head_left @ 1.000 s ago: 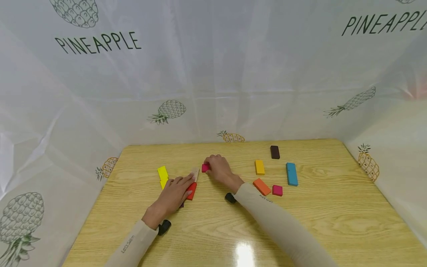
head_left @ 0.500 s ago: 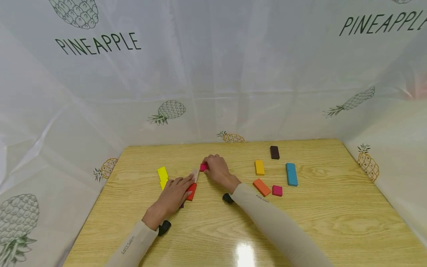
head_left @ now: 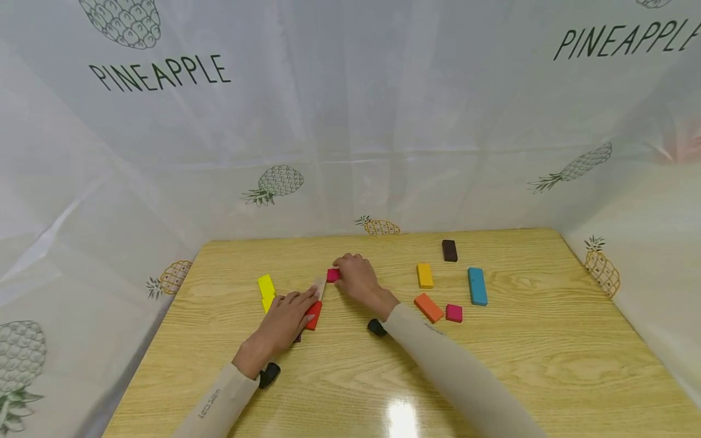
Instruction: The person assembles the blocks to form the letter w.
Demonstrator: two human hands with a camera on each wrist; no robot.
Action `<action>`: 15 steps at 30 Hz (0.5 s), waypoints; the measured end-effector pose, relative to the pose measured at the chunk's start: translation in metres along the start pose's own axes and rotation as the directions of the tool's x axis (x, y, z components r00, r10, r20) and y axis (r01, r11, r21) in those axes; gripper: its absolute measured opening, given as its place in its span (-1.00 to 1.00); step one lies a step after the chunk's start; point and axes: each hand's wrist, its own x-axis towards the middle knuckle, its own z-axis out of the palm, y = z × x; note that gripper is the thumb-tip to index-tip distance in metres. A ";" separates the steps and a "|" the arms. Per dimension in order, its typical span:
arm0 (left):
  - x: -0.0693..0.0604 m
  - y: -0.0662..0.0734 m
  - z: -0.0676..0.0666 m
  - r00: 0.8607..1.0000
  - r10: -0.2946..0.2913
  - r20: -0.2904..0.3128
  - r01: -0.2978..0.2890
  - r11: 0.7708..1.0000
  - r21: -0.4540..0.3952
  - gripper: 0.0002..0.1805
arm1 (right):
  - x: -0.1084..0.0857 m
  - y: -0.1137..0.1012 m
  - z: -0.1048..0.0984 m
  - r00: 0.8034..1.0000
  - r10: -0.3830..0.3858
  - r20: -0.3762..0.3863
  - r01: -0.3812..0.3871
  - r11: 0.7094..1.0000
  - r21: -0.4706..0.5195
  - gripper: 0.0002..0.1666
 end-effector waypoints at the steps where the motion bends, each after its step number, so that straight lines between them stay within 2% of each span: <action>1: 0.000 0.000 0.000 1.000 -0.002 0.000 0.002 1.000 -0.006 -0.45 | -0.002 0.001 -0.003 1.000 0.001 -0.004 -0.001 1.000 0.003 -0.56; 6: 0.001 0.000 0.001 1.000 -0.003 0.004 0.003 1.000 -0.012 -0.45 | -0.018 0.011 -0.022 1.000 -0.003 0.013 0.002 1.000 0.027 -0.53; 15: 0.000 -0.002 0.001 1.000 0.008 0.009 -0.009 1.000 0.013 -0.45 | -0.055 0.043 -0.051 0.999 0.013 0.032 -0.014 1.000 0.026 -0.44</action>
